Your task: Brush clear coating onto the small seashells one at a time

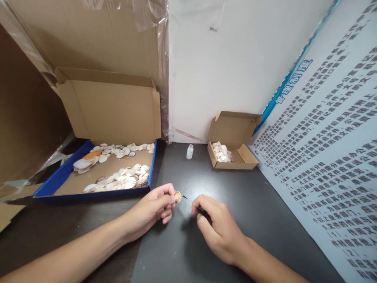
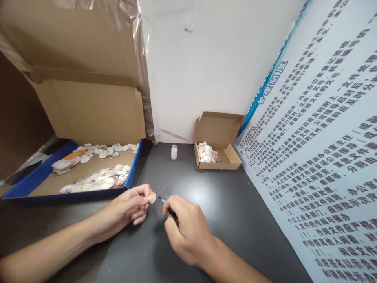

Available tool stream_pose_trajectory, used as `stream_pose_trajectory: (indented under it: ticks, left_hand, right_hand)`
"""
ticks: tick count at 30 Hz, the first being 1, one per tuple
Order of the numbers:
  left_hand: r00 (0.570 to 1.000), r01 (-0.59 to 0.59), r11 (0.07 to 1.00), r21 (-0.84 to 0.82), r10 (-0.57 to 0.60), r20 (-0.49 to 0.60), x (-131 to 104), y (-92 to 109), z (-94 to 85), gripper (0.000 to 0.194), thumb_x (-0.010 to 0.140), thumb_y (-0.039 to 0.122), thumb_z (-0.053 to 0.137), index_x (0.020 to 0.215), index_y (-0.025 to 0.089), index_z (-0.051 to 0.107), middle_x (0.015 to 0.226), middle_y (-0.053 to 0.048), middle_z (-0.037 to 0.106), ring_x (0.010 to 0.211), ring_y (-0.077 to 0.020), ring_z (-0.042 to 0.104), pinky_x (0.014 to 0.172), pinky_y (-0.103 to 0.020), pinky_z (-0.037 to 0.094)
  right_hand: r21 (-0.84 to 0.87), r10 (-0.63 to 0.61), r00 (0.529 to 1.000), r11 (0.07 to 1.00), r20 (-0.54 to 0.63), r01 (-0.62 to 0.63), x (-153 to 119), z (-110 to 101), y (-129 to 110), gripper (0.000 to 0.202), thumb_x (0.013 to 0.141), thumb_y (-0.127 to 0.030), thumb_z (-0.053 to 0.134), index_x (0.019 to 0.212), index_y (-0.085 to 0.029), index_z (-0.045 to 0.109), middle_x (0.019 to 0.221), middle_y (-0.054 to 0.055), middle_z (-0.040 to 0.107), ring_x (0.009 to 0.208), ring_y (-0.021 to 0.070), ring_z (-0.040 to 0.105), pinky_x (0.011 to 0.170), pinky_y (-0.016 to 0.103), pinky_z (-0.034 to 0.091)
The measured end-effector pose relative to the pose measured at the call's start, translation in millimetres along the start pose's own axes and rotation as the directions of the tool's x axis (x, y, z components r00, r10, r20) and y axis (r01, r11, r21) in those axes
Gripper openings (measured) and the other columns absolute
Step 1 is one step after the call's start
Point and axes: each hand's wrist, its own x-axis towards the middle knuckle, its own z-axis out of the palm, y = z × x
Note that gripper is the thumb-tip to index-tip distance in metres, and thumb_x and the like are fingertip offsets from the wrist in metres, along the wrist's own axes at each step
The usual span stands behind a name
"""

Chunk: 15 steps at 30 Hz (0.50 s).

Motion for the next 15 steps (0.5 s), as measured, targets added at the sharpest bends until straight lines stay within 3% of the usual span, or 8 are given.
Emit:
stream_pose_trajectory:
  ticks: [5,10,15]
  left_hand:
    - [1.0,0.005,1.0,-0.006,-0.005,0.003,-0.5,0.4,-0.5,0.024,0.083,0.029,0.067,0.076,0.018,0.047,0.065,0.006,0.045,0.048,-0.0044,0.029,0.047,-0.019,0.03]
    - [1.0,0.002,1.0,-0.009,-0.002,-0.007,-0.2,0.5,0.4,0.024,0.081,0.028,0.069,0.075,0.018,0.048,0.065,0.006,0.046,0.048,-0.0039,0.029,0.046,-0.019,0.03]
    - [1.0,-0.003,1.0,-0.001,0.003,-0.003,0.7,-1.1,-1.0,0.023,0.082,0.028,0.067,0.074,0.018,0.048,0.06,0.007,0.042,0.047,-0.0047,0.028,0.046,-0.019,0.03]
  right_hand:
    - [0.05,-0.155,0.987,0.987,0.031,0.153,-1.7,0.0,-1.7,0.016,0.079,-0.01,0.042,0.083,-0.021,0.052,0.071,-0.001,0.051,0.059,0.0132,0.045,0.057,0.026,0.034]
    - [-0.025,-0.009,1.0,1.0,0.008,0.009,-0.1,0.2,0.7,0.017,0.078,-0.008,0.042,0.081,-0.021,0.053,0.065,-0.003,0.049,0.056,0.0129,0.042,0.055,0.026,0.031]
    - [0.043,-0.125,0.991,0.991,0.04,0.124,-1.2,-1.4,0.4,0.017,0.079,-0.009,0.042,0.085,-0.021,0.053,0.072,-0.001,0.051,0.059,0.0134,0.045,0.058,0.027,0.034]
